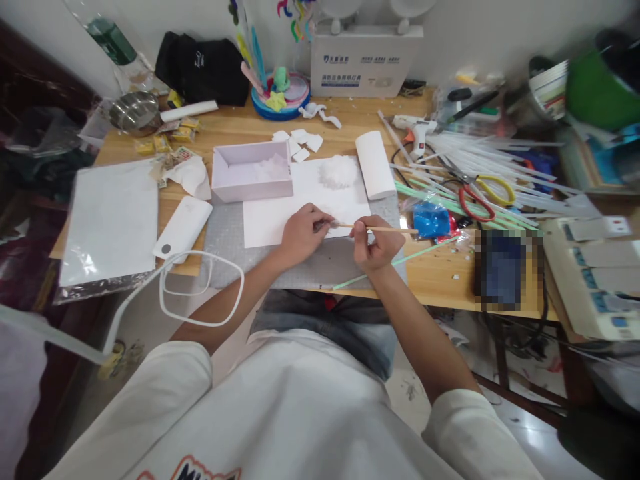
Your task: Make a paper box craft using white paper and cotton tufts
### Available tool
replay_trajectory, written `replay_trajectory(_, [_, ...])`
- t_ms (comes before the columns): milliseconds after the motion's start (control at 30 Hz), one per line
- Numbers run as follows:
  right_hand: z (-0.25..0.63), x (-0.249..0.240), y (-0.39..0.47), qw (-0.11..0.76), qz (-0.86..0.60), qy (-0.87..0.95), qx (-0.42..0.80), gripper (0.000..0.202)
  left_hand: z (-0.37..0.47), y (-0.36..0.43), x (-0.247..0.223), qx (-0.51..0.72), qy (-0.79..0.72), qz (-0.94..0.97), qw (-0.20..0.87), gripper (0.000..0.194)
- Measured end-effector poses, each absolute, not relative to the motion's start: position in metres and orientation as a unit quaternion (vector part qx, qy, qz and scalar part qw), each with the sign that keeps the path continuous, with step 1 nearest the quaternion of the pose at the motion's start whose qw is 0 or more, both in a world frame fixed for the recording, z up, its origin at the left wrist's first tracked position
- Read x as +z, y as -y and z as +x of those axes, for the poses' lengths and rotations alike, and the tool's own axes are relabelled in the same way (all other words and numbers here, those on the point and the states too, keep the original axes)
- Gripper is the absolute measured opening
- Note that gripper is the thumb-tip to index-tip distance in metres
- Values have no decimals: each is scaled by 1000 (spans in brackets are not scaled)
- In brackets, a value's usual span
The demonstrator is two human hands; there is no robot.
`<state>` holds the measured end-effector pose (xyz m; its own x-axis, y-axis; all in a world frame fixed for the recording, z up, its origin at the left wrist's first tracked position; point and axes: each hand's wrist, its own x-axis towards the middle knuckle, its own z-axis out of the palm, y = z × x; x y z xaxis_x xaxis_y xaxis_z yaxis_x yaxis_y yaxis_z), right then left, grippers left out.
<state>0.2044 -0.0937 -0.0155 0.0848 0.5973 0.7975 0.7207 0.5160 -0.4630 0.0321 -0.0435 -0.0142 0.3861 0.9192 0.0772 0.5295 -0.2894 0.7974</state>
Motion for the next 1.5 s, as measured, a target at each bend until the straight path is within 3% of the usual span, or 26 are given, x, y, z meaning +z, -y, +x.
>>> replay_trajectory(200, [204,-15,94,534,-498,683,-39,25,32,46,-13,284,-475,757,347,20])
replay_trajectory(433, [202,-4,79,491,-478,729,8,22,29,46,-14,303,-449,775,326,47])
replay_trajectory(600, [199,15,58,407,-443,792,104,30,31,49,-16,285,-450,805,262,36])
replay_trajectory(667, [200,16,56,422,-435,789,105,30,35,51,-16,259,-462,812,244,36])
replay_trajectory(833, [208,-5,66,626,-522,569,107,32,44,53,-15,204,-506,810,213,34])
replay_trajectory(900, [211,-15,71,653,-549,510,111,39,45,52,-15,203,-509,809,211,27])
replay_trajectory(1167, [212,-22,77,580,-558,592,41,37,41,48,-13,228,-509,788,261,18])
replay_trajectory(1500, [209,-26,75,566,-565,596,72,35,41,49,-14,242,-500,782,282,22])
